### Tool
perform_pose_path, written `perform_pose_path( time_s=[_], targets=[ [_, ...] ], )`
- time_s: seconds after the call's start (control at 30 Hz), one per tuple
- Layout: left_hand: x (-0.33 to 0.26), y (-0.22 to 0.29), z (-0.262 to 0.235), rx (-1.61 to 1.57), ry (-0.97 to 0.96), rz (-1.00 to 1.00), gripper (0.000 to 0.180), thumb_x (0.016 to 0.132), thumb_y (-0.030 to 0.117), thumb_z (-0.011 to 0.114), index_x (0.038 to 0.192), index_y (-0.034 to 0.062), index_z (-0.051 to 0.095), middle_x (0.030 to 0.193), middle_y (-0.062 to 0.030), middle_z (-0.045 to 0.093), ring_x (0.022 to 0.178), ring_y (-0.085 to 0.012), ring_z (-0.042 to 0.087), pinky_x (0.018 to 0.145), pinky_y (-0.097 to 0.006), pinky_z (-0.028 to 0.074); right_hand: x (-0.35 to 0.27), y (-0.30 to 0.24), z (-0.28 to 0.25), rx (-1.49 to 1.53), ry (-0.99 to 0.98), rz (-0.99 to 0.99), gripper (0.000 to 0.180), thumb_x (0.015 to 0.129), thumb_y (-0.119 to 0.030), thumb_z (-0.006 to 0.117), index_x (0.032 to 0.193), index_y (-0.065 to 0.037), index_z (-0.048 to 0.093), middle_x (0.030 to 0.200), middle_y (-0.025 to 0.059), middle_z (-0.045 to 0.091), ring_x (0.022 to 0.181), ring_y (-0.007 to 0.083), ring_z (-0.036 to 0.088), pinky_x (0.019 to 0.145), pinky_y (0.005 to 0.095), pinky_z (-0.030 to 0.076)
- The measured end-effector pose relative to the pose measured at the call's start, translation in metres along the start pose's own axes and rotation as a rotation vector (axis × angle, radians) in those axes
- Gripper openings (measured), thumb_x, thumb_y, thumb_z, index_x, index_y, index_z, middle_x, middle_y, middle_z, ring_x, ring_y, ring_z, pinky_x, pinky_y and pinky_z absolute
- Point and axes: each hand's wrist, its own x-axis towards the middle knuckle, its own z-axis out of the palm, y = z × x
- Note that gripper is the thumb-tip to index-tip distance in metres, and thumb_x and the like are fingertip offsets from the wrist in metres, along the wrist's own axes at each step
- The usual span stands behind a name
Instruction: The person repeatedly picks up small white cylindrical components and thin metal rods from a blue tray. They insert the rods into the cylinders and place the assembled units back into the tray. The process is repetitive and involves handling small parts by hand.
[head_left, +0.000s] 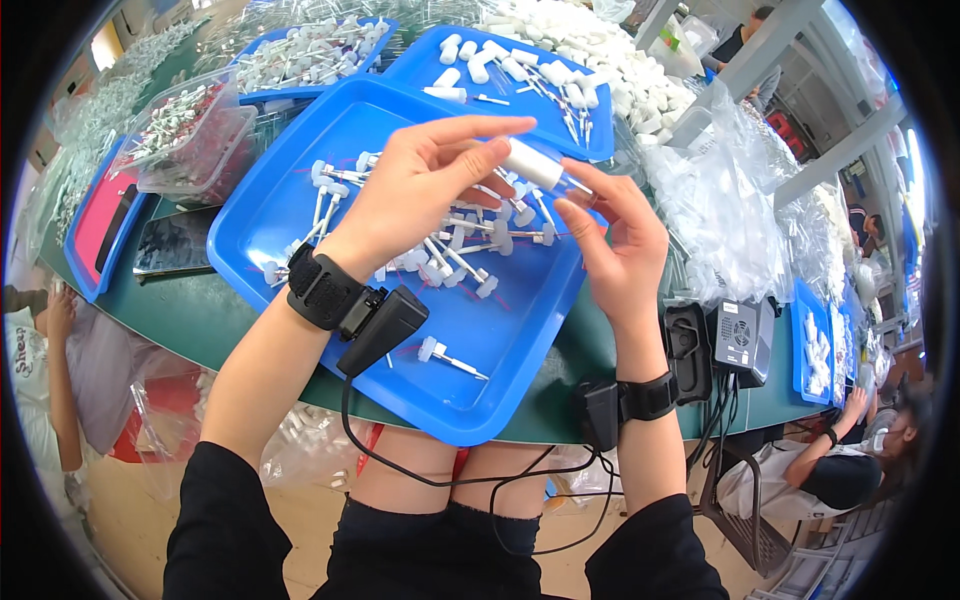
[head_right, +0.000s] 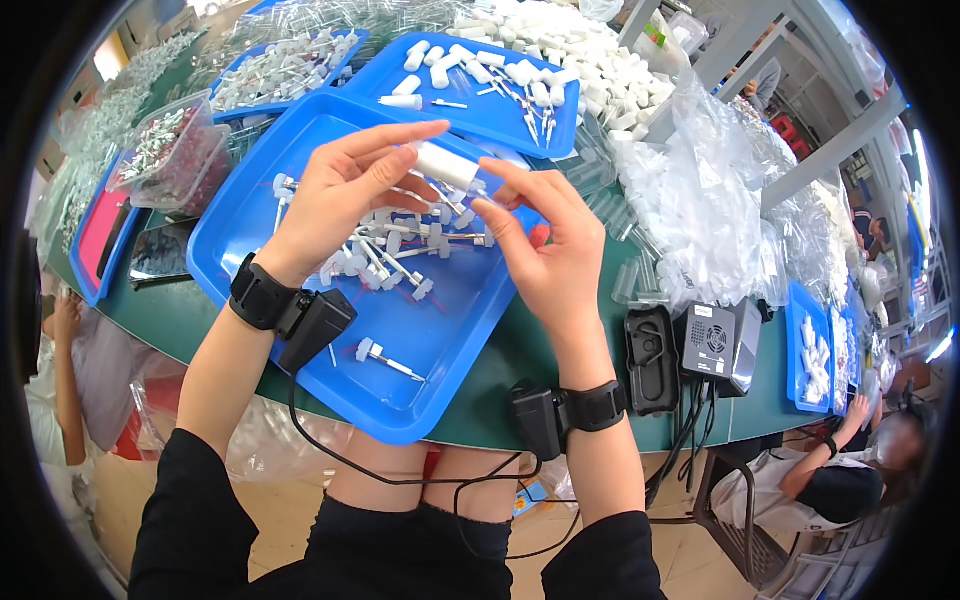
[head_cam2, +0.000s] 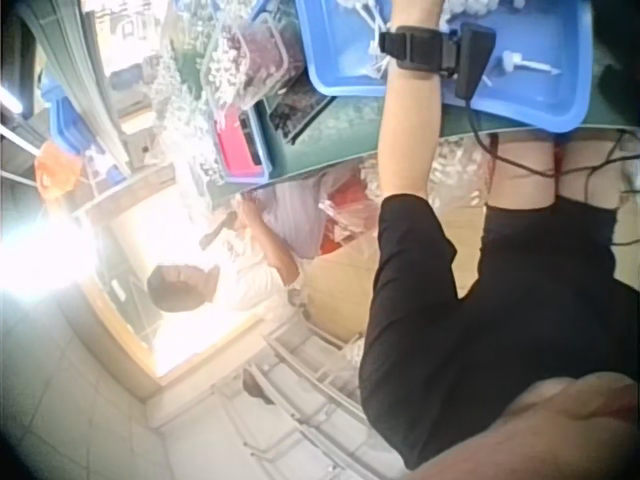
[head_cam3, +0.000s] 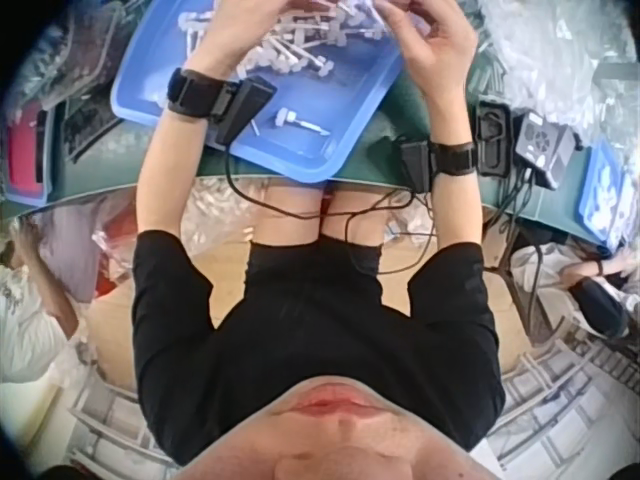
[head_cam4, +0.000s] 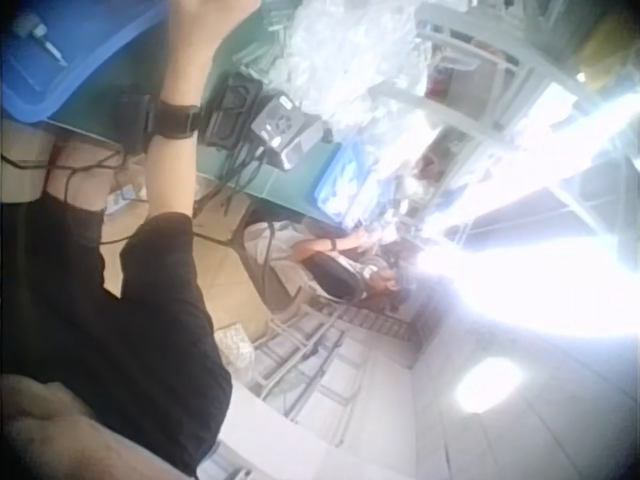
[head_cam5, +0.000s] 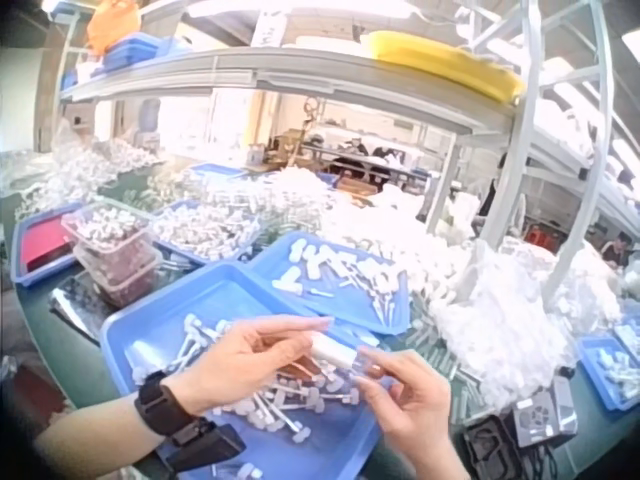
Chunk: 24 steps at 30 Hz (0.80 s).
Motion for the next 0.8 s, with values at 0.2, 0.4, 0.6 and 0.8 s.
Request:
perform_pose_path(
  time_s=[0.2,0.4,0.6,0.8],
  targets=[
    [-0.001,-0.005,-0.002,0.063,0.034,0.064,0.02,0.08,0.003,0.062,0.1,-0.0012,0.064,0.09,-0.0102,0.065,0.08,-0.0147,0.063,0.072,-0.026,0.053,-0.007,0.001,0.007,0.207,-0.032,0.11,0.029,0.074,-0.002,0.068,0.103,-0.004,0.064,0.081,0.0053,0.062,0.072,0.0101,0.056,0.067,0.0216,0.046],
    [-0.004,0.0,0.0,0.149,0.009,0.047,0.019,0.075,-0.006,0.061,0.094,-0.003,0.065,0.089,-0.0108,0.065,0.08,-0.0157,0.063,0.072,-0.026,0.053,-0.012,0.001,0.014,0.231,-0.044,0.115,0.029,0.075,-0.004,0.068,0.103,-0.002,0.063,0.086,0.0054,0.064,0.073,0.0093,0.056,0.066,0.0209,0.045],
    [-0.006,0.0,0.007,0.114,0.02,0.112,0.02,0.075,-0.009,0.06,0.093,-0.0029,0.066,0.088,-0.0106,0.065,0.078,-0.0153,0.063,0.071,-0.025,0.053,-0.011,-0.01,0.014,0.359,-0.027,0.183,0.026,0.077,-0.004,0.067,0.102,0.001,0.062,0.089,0.0069,0.064,0.077,0.0101,0.058,0.068,0.0221,0.047],
    [-0.008,-0.002,0.009,0.202,0.001,0.091,0.019,0.075,-0.01,0.059,0.091,-0.0025,0.066,0.087,-0.0112,0.065,0.077,-0.0146,0.063,0.069,-0.024,0.052,-0.014,-0.011,0.02,0.517,-0.013,0.318,0.021,0.08,-0.004,0.064,0.1,0.002,0.06,0.09,0.007,0.063,0.082,0.0106,0.06,0.07,0.0214,0.048]
  ],
)
